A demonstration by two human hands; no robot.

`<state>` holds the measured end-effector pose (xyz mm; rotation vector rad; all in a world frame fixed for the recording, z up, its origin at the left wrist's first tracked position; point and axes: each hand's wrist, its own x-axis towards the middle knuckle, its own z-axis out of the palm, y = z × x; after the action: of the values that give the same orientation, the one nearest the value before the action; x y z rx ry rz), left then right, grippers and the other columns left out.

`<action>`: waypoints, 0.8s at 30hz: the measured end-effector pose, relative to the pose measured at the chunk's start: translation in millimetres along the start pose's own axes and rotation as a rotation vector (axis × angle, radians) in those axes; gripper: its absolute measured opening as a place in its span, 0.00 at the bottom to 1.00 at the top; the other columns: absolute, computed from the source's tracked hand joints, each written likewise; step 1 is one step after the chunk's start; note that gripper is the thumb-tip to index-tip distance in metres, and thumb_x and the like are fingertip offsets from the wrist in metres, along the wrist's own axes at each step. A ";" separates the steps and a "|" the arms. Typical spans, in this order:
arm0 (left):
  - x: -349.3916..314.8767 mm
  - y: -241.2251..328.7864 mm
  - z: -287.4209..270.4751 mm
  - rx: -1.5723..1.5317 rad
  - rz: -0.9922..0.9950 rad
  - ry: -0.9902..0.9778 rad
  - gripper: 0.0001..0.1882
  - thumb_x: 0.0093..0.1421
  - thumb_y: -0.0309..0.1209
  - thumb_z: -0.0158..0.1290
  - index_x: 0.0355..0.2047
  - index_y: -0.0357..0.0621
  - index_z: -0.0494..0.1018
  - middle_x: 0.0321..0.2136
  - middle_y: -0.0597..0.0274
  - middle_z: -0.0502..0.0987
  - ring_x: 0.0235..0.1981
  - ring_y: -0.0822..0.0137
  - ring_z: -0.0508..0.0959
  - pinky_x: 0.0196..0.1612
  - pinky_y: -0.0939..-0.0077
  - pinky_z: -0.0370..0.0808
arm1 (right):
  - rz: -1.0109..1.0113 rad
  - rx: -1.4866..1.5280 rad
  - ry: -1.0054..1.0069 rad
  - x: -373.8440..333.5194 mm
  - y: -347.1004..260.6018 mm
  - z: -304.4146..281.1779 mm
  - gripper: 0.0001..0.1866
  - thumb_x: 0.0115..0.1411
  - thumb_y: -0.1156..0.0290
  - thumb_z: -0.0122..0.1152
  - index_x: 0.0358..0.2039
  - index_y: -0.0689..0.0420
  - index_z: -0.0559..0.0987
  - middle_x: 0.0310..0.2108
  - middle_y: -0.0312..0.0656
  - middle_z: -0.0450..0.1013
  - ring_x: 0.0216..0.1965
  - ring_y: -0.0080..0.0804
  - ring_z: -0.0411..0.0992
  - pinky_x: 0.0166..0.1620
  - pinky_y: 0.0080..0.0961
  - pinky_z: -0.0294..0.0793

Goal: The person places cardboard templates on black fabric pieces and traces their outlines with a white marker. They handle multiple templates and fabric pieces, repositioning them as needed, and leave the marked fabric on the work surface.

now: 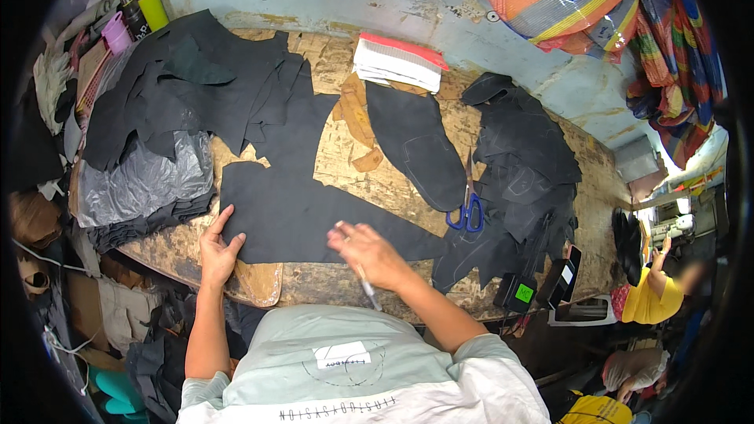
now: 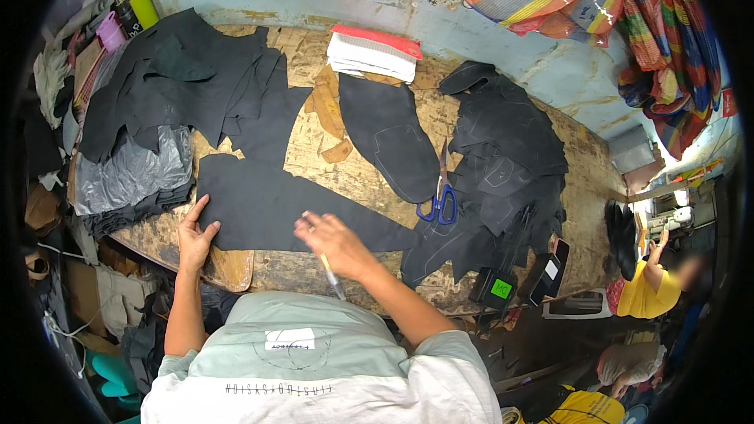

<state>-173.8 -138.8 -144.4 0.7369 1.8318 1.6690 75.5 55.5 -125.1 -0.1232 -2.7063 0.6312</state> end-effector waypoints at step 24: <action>26.4 -6.6 -15.2 0.195 0.116 0.238 0.18 0.51 0.13 0.52 0.44 0.34 0.76 0.44 0.55 0.77 0.50 0.64 0.73 0.58 0.72 0.62 | 1.267 -0.426 0.332 -8.1 120.2 -97.5 0.45 0.34 0.57 0.79 0.52 0.63 0.71 0.42 0.53 0.76 0.48 0.50 0.71 0.50 0.40 0.69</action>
<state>-203.3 -131.1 -150.7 0.7645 2.1797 1.7293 118.8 202.1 -99.5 -1.9081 -2.1023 0.2370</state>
